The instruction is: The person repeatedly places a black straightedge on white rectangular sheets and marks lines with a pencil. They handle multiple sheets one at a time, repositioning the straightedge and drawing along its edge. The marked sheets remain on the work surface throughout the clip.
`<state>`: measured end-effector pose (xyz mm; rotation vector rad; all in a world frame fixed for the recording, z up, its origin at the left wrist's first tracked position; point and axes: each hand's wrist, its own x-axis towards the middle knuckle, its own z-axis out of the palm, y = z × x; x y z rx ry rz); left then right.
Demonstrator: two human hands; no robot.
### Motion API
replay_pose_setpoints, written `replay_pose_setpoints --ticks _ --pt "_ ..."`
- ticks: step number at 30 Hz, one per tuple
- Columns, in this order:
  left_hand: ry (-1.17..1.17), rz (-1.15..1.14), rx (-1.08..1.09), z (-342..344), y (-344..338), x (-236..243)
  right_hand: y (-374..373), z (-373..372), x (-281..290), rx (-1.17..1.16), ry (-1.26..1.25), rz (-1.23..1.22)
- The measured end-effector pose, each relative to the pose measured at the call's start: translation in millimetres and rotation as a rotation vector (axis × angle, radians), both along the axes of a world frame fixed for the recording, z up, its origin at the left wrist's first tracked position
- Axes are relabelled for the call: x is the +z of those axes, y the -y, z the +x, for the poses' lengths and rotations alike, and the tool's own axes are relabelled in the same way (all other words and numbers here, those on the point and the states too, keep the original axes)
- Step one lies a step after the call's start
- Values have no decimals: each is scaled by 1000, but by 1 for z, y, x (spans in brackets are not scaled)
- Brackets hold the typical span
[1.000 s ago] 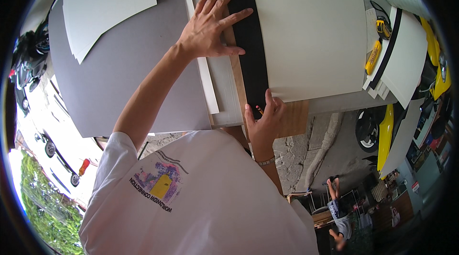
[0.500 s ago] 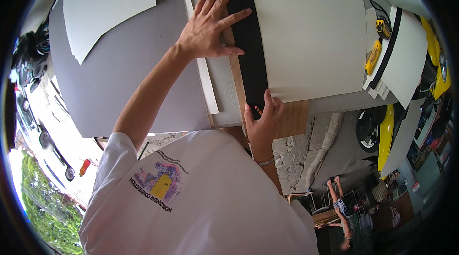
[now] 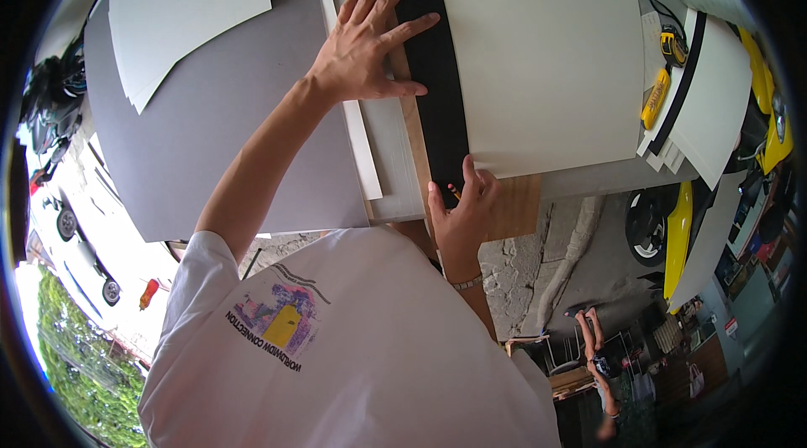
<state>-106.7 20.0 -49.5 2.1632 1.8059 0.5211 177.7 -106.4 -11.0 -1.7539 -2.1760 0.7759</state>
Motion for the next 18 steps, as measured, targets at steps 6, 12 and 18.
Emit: replay_pose_setpoints --ticks 6,12,18 --pt "-51 -59 6 9 1 18 -1 4 -2 31 37 27" --pt "-123 -223 59 54 3 42 -3 3 1 50 43 57" --pt "-135 -292 120 66 5 45 -34 27 18 -118 -288 -105"
